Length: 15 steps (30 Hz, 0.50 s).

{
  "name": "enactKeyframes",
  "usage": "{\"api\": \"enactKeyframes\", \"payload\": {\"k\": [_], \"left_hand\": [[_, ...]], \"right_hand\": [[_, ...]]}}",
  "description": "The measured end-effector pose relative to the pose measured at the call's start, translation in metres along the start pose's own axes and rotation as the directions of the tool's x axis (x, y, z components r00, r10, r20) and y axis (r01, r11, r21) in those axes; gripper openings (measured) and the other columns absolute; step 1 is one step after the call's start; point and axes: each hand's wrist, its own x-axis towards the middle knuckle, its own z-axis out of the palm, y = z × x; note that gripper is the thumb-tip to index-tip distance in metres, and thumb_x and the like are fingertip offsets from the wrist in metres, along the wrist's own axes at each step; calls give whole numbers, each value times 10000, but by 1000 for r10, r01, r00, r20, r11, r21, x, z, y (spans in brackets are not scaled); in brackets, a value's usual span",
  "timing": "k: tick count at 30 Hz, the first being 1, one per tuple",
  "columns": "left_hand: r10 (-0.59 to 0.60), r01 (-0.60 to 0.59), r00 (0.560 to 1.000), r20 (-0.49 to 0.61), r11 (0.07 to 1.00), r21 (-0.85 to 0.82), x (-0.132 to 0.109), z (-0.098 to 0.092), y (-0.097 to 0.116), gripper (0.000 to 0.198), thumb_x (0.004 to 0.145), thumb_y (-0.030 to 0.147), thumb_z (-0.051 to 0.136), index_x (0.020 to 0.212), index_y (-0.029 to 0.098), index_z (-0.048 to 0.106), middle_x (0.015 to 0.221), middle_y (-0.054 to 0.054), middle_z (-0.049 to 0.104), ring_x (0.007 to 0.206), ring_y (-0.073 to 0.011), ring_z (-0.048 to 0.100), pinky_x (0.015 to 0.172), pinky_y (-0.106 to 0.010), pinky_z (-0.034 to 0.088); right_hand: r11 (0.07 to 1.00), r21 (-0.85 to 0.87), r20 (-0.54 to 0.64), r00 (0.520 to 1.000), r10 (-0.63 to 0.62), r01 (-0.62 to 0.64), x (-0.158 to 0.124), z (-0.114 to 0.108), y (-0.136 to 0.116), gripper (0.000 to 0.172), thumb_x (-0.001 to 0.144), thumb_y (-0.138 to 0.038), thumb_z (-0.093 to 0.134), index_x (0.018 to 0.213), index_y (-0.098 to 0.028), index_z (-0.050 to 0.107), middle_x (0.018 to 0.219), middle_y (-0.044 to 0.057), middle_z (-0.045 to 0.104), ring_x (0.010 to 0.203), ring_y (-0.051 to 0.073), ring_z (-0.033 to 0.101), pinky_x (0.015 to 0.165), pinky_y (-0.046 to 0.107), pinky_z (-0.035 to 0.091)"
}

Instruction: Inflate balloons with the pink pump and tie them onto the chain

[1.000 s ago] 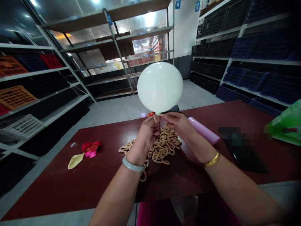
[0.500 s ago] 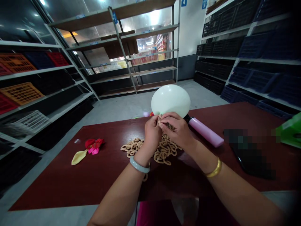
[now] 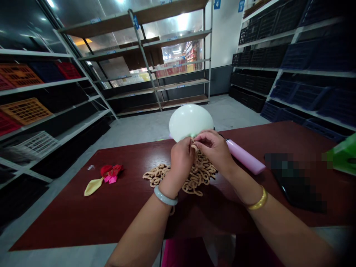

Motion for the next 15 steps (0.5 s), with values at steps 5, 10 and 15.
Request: {"api": "enactKeyframes", "payload": {"k": [5, 10, 15], "left_hand": [[5, -9, 999, 35, 995, 101, 0, 3, 0, 187, 837, 156, 543, 657, 190, 507, 636, -7, 464, 612, -158, 375, 595, -255, 243], [-108, 110, 994, 35, 989, -98, -2, 10, 2, 213, 876, 159, 483, 673, 181, 542, 637, -5, 514, 618, -148, 422, 596, -244, 267], [-119, 130, 991, 53, 936, -328, -5, 17, 4, 188, 910, 221, 475, 784, 180, 608, 731, -15, 588, 697, -153, 495, 657, -238, 349]], "right_hand": [[975, -213, 62, 997, -44, 56, 1, 1, 3, 75, 830, -191, 581, 757, -201, 584, 821, 48, 601, 838, 200, 551, 788, 340, 432], [943, -333, 0, 1000, -30, 28, -5, 10, 11, 97, 888, -215, 452, 809, -213, 507, 856, 77, 586, 841, 222, 520, 761, 353, 407], [962, -255, -94, 993, 74, -96, -6, 13, 9, 86, 882, -269, 452, 816, -221, 481, 856, 71, 591, 825, 219, 534, 761, 352, 409]]}}
